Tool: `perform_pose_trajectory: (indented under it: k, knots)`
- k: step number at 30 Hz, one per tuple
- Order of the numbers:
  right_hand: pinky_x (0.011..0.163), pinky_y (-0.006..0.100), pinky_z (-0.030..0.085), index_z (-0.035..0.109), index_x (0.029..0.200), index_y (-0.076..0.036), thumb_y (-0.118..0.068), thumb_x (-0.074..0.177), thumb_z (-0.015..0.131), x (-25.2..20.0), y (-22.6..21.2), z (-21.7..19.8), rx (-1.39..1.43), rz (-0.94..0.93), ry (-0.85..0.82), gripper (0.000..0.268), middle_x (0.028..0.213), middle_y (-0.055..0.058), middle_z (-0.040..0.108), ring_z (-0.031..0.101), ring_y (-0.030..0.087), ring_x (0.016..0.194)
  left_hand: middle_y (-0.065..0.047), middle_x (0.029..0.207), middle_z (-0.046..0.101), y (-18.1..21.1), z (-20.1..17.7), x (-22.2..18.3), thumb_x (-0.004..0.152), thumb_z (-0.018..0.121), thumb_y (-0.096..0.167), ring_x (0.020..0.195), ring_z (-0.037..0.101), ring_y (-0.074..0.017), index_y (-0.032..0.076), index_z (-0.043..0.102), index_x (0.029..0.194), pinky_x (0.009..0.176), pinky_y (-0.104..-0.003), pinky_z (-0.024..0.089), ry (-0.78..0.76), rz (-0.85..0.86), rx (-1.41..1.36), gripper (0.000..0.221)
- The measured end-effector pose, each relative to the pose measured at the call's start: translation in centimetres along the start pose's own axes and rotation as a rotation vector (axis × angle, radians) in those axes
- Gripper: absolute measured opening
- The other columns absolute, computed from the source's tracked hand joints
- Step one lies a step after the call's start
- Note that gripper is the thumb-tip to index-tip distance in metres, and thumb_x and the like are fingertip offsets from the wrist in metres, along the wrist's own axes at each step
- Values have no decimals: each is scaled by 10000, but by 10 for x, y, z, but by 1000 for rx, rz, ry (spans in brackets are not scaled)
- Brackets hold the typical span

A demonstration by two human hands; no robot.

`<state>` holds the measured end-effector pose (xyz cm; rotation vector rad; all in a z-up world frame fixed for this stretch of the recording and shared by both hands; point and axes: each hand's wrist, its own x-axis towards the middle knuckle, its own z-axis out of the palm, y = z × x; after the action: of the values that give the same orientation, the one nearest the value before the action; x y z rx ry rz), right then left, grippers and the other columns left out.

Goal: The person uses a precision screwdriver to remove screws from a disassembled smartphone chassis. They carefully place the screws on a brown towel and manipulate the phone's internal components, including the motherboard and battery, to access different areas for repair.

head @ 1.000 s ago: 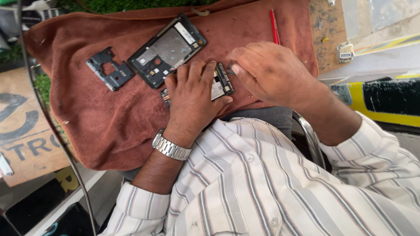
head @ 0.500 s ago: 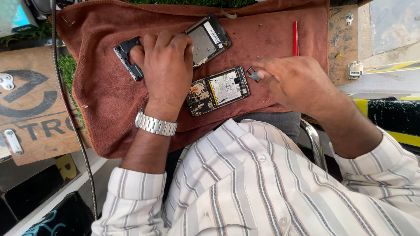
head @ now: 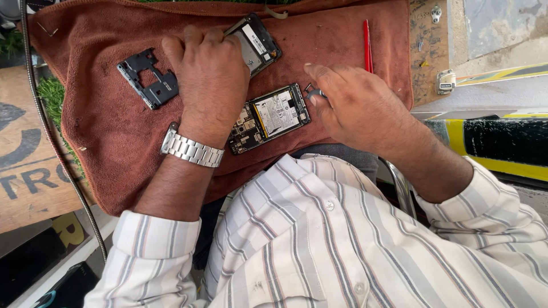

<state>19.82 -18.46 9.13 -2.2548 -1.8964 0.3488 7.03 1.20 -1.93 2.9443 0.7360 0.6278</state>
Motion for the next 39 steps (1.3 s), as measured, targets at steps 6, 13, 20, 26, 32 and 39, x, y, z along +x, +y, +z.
perform_pose_trajectory:
  k: [6,13,20,26,32,39]
  knots:
    - [850,464,557,687,1151,23,-48,958,650,-1,3,6,62,-20,113,210,1013,191,690,671,376,954,-139,1019,596,25,-14,-10,945,660,256,983,541,-298,49,639,1005,882,-514,343,-144,21,-260,217]
    - [816,422,572,723,1147,23,-65,979,699,-9,14,10,172,117,171,190,1018,193,732,721,338,924,-33,1041,600,55,-23,-29,1009,659,233,1032,527,-248,133,648,1042,945,-485,333,-107,172,-475,106]
    - [727,223,534,714,1187,14,-67,1034,723,-36,32,22,544,350,271,173,959,70,748,671,68,849,26,1058,608,58,-22,-32,991,697,220,1038,527,-219,194,654,1040,960,-474,325,-111,183,-548,70]
    - [657,198,481,728,1166,2,-71,1027,734,-43,39,30,589,401,307,157,926,55,740,615,40,774,37,1076,620,58,-27,-30,966,725,248,1051,526,-222,193,660,1030,954,-470,322,-131,198,-566,106]
    - [668,203,500,716,1168,8,-62,1028,734,-42,38,26,555,303,270,158,928,55,742,649,44,796,45,1067,618,59,-28,-29,958,720,256,1045,522,-218,193,676,1031,956,-467,319,-155,218,-539,106]
    - [765,287,577,678,1214,7,-42,993,731,-50,31,11,471,104,225,233,1067,111,696,695,152,909,37,1025,600,70,-28,-35,962,705,282,1019,524,-200,211,675,1017,957,-467,316,-225,245,-574,95]
